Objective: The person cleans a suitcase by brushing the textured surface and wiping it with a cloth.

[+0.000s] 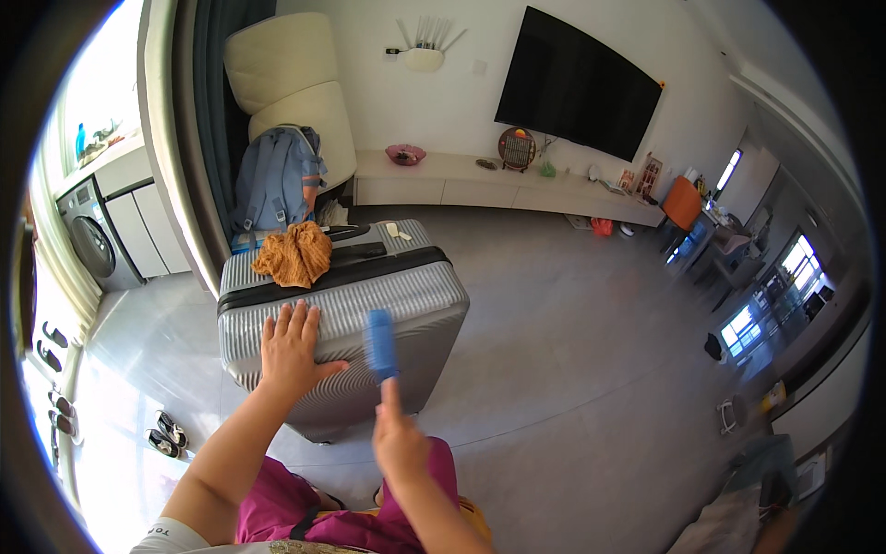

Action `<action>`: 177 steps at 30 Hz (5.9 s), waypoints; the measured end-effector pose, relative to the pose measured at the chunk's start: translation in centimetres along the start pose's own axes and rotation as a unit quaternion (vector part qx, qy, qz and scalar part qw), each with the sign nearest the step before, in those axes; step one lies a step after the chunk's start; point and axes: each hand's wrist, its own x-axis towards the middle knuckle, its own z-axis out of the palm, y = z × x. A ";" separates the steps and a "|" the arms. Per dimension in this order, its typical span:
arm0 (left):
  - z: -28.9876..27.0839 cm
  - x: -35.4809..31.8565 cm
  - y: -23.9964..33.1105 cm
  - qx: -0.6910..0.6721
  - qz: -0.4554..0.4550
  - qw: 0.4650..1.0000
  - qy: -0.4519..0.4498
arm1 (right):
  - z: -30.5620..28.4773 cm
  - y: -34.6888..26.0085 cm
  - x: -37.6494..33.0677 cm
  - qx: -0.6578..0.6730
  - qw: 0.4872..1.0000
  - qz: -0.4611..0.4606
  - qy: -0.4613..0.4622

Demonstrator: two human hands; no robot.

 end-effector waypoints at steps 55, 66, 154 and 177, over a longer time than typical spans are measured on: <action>1.7 1.4 2.1 0.091 0.061 0.993 0.035 | 10.6 8.1 7.9 0.319 0.912 0.133 0.222; 2.1 1.5 2.0 0.083 0.062 0.993 0.048 | 13.4 4.5 6.2 0.301 0.905 0.145 0.264; -1.7 -4.2 -2.8 -0.204 -0.006 0.961 0.189 | -11.2 -6.2 15.4 -0.157 0.893 -0.233 -0.351; 0.8 -6.7 -3.3 -0.217 -0.058 0.953 0.204 | -10.5 -7.7 11.0 -0.236 0.869 -0.227 -0.371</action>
